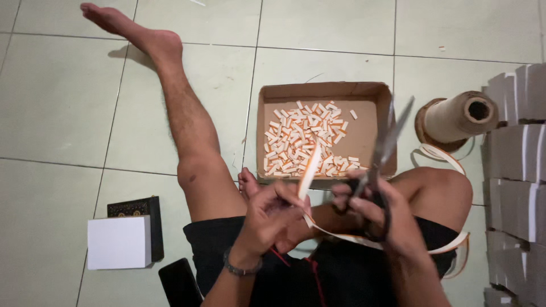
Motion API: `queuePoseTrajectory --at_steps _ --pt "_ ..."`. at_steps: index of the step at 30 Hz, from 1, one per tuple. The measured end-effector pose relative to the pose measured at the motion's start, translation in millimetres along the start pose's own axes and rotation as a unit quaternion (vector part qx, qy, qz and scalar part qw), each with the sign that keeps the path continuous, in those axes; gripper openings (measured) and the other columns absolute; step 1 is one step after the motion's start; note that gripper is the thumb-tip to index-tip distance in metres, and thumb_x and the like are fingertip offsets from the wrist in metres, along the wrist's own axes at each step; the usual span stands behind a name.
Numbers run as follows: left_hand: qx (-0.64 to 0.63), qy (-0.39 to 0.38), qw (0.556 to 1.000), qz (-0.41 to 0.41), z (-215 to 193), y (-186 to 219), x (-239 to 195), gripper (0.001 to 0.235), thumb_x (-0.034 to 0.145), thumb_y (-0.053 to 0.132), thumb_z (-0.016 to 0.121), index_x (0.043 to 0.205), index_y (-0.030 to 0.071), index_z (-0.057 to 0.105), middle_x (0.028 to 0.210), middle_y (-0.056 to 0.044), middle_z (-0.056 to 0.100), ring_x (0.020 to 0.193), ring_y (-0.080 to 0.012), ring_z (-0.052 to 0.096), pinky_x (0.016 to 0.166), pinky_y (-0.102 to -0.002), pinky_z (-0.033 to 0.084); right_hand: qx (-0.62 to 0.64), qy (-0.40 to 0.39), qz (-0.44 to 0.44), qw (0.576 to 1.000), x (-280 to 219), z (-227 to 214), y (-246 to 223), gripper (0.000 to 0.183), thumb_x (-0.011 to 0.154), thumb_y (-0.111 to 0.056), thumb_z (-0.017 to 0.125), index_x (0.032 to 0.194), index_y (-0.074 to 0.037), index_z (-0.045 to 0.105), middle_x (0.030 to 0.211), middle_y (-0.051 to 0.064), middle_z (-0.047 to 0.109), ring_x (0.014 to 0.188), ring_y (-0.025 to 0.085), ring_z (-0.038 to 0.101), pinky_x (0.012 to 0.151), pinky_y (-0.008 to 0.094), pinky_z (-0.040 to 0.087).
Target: The person sits on the floor and uses scissors to cut a long white ribbon with orange edges into small pieces. The cut pieces are dropped into a cardboard box placed between their legs.
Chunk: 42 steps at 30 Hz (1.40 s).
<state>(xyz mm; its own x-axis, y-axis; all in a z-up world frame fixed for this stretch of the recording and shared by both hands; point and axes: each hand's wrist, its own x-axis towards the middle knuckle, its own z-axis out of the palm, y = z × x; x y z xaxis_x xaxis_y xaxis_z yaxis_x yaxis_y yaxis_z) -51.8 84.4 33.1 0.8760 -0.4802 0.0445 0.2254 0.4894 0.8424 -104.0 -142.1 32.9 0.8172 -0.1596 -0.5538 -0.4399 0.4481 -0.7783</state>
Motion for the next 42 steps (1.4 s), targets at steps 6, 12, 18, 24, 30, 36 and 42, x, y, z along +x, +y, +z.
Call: queuePoseTrajectory --at_steps 6,12,18,24,30,36,42 --pt "0.073 0.020 0.996 -0.045 15.6 -7.4 -14.3 0.004 0.096 0.001 0.068 0.098 0.001 0.065 0.097 -0.011 0.065 0.089 -0.0153 0.063 0.082 -0.025 0.051 0.062 -0.026 -0.145 0.987 6.9 47.3 6.6 0.052 0.082 -0.012 0.072 0.131 0.003 0.061 0.094 0.008 0.068 0.087 0.017 0.064 0.084 0.029 0.048" --pt "0.118 0.025 0.989 -0.091 15.4 -18.1 -21.9 0.004 0.095 0.004 0.070 0.097 0.001 0.068 0.097 -0.008 0.068 0.088 -0.0120 0.066 0.080 -0.021 0.053 0.073 0.054 -0.171 0.981 -2.5 56.5 10.3 0.044 0.080 -0.012 0.074 0.122 -0.005 0.062 0.092 0.008 0.066 0.080 0.014 0.061 0.076 0.025 0.048" --pt "0.206 0.025 0.978 0.038 21.5 -1.9 -22.6 0.003 0.094 0.003 0.069 0.095 0.006 0.068 0.111 -0.013 0.068 0.107 -0.0221 0.067 0.096 -0.031 0.053 0.079 -0.025 -0.140 0.987 -13.7 39.9 -6.6 0.042 0.080 -0.009 0.073 0.119 -0.005 0.057 0.089 0.009 0.064 0.071 0.017 0.061 0.061 0.025 0.047" --pt "0.228 0.062 0.964 0.119 11.7 17.9 -17.8 0.005 0.097 0.008 0.067 0.100 0.011 0.068 0.146 -0.025 0.055 0.136 -0.0329 0.057 0.121 -0.043 0.040 0.076 -0.143 -0.018 0.987 -18.3 18.5 -1.4 0.041 0.078 -0.002 0.073 0.116 -0.002 0.055 0.080 0.019 0.067 0.068 0.027 0.066 0.054 0.031 0.051" --pt "0.206 0.070 0.972 0.095 26.0 29.7 -11.4 0.006 0.097 0.000 0.065 0.096 0.002 0.071 0.098 -0.014 0.073 0.098 -0.0240 0.072 0.094 -0.032 0.057 0.016 -0.136 0.007 0.991 -26.1 27.9 3.9 0.042 0.074 -0.003 0.073 0.113 0.000 0.059 0.073 0.017 0.069 0.058 0.023 0.064 0.051 0.032 0.050" --pt "0.449 0.104 0.867 0.189 20.6 29.2 -4.6 0.007 0.089 -0.005 0.072 0.091 0.002 0.072 0.090 -0.010 0.074 0.089 -0.0234 0.072 0.088 -0.033 0.056 -0.176 0.002 -0.158 0.972 -18.1 27.5 4.8 0.049 0.085 -0.004 0.076 0.131 -0.008 0.061 0.096 0.005 0.060 0.088 0.011 0.058 0.084 0.022 0.047" --pt "0.429 0.096 0.881 0.175 22.1 16.6 3.1 0.006 0.090 0.001 0.074 0.093 0.005 0.077 0.085 -0.009 0.076 0.078 -0.0295 0.073 0.083 -0.038 0.056 -0.202 0.024 -0.266 0.942 -10.7 37.6 22.3 0.060 0.069 -0.001 0.092 0.123 0.001 0.066 0.100 0.017 0.073 0.095 0.022 0.068 0.088 0.032 0.054"
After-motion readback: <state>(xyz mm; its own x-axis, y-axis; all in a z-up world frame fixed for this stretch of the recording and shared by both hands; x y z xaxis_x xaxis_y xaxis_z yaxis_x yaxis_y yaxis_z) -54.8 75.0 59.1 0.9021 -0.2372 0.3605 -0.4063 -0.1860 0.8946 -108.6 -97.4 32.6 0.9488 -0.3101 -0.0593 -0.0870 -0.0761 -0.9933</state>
